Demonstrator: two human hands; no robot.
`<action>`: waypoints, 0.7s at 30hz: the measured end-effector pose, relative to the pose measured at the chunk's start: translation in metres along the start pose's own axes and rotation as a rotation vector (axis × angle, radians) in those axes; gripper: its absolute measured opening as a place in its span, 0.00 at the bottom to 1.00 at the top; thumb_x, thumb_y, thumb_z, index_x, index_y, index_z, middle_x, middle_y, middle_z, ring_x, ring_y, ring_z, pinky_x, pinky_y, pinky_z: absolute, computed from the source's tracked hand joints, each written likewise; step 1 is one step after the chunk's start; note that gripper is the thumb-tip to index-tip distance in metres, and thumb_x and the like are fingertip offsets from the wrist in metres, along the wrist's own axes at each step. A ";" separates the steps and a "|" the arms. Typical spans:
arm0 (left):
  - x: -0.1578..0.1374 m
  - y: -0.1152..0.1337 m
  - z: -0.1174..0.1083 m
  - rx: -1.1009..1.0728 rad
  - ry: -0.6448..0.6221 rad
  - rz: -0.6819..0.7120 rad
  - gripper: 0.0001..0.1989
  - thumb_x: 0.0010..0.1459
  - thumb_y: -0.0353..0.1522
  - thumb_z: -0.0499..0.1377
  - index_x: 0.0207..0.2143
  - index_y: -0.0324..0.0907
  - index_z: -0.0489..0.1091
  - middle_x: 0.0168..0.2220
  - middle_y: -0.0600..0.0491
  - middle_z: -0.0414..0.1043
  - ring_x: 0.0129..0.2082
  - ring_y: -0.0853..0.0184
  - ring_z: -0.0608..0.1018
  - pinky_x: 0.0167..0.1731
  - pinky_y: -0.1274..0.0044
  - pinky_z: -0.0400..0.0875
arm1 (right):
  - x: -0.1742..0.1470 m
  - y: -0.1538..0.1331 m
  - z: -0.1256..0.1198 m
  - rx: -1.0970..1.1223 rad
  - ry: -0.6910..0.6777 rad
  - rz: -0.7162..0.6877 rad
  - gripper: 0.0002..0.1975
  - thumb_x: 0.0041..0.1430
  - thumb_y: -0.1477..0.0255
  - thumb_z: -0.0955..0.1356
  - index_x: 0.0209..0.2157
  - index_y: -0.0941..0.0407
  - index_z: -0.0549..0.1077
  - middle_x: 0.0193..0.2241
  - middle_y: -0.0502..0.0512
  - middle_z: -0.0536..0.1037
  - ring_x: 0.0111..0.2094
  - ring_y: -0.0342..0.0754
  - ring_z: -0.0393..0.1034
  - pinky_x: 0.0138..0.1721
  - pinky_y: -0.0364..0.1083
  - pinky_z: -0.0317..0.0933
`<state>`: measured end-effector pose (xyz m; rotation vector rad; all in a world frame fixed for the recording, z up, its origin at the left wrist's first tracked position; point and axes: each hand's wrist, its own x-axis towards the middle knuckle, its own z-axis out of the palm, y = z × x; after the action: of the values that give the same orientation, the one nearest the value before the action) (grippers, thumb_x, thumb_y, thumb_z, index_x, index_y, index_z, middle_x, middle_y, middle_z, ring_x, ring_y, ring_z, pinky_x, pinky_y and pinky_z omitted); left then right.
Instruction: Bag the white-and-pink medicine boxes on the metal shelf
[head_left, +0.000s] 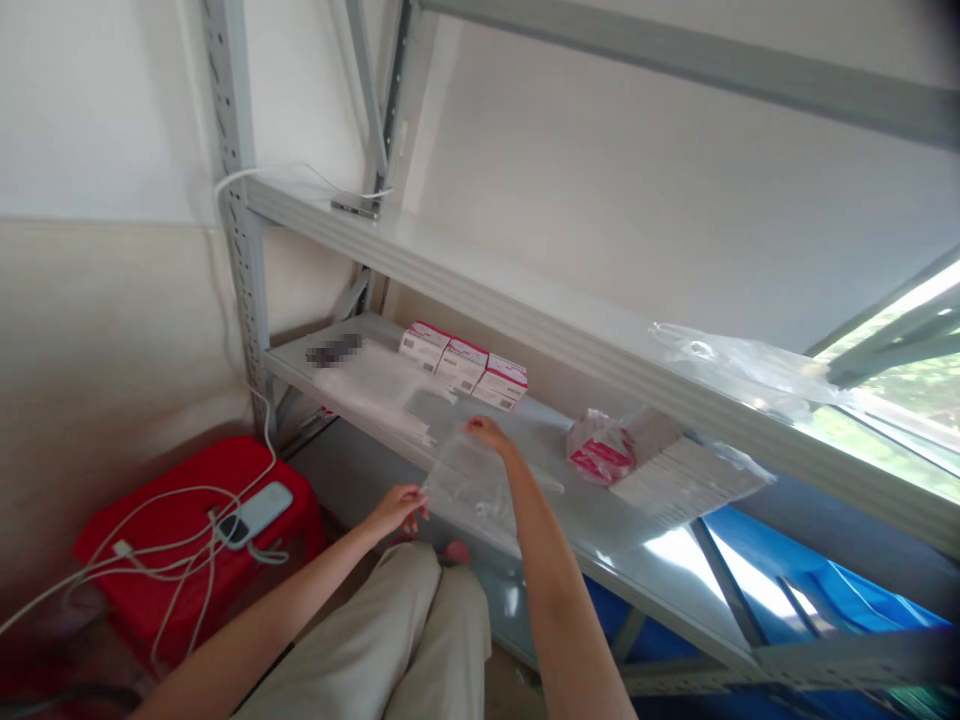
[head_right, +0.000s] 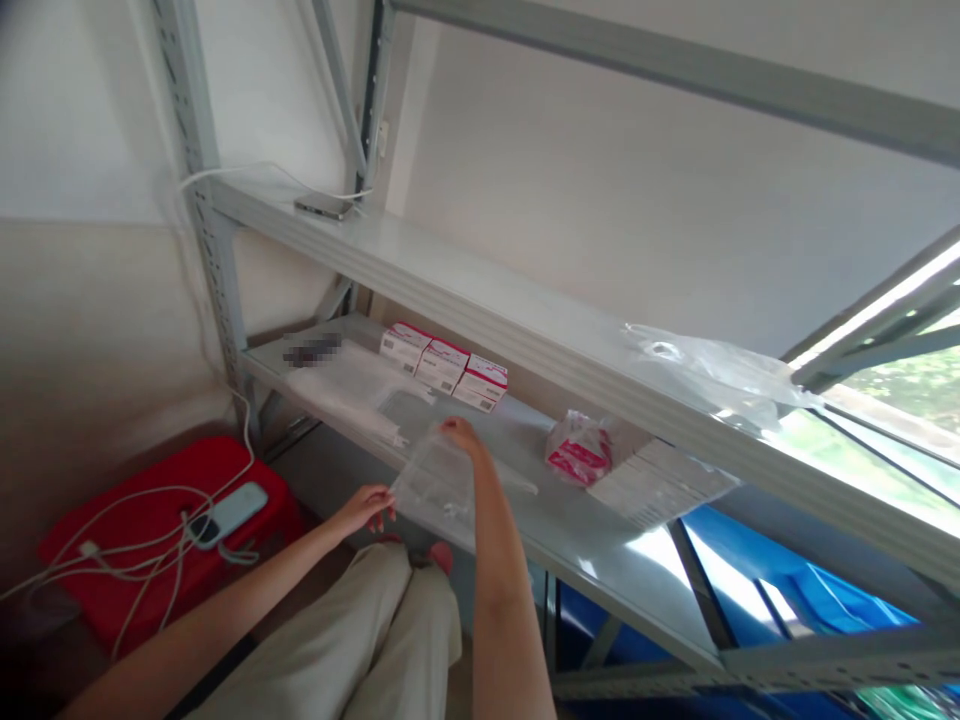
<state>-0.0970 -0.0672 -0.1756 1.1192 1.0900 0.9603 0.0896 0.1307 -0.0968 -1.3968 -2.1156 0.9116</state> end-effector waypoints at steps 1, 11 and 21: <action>-0.001 0.000 -0.001 -0.021 0.011 0.008 0.22 0.45 0.50 0.58 0.27 0.38 0.66 0.24 0.51 0.73 0.14 0.74 0.70 0.13 0.83 0.59 | -0.001 0.002 -0.003 0.013 -0.009 0.011 0.11 0.42 0.63 0.70 0.20 0.54 0.67 0.19 0.47 0.69 0.27 0.45 0.65 0.32 0.46 0.62; 0.001 -0.009 0.007 -0.113 0.151 0.015 0.20 0.48 0.48 0.58 0.28 0.39 0.66 0.26 0.52 0.72 0.16 0.74 0.70 0.13 0.84 0.59 | -0.022 -0.001 -0.023 0.101 -0.052 0.073 0.10 0.49 0.67 0.66 0.34 0.55 0.71 0.25 0.50 0.73 0.25 0.44 0.65 0.29 0.43 0.61; -0.001 -0.022 0.027 -0.342 0.225 -0.087 0.22 0.46 0.44 0.65 0.37 0.36 0.72 0.36 0.45 0.76 0.26 0.68 0.77 0.19 0.81 0.68 | -0.034 -0.004 -0.012 0.093 -0.009 0.031 0.15 0.53 0.67 0.64 0.42 0.57 0.70 0.32 0.52 0.74 0.33 0.44 0.67 0.36 0.43 0.62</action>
<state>-0.0699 -0.0772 -0.1947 0.6924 1.0928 1.1728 0.1087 0.1017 -0.0857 -1.3850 -2.0359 1.0172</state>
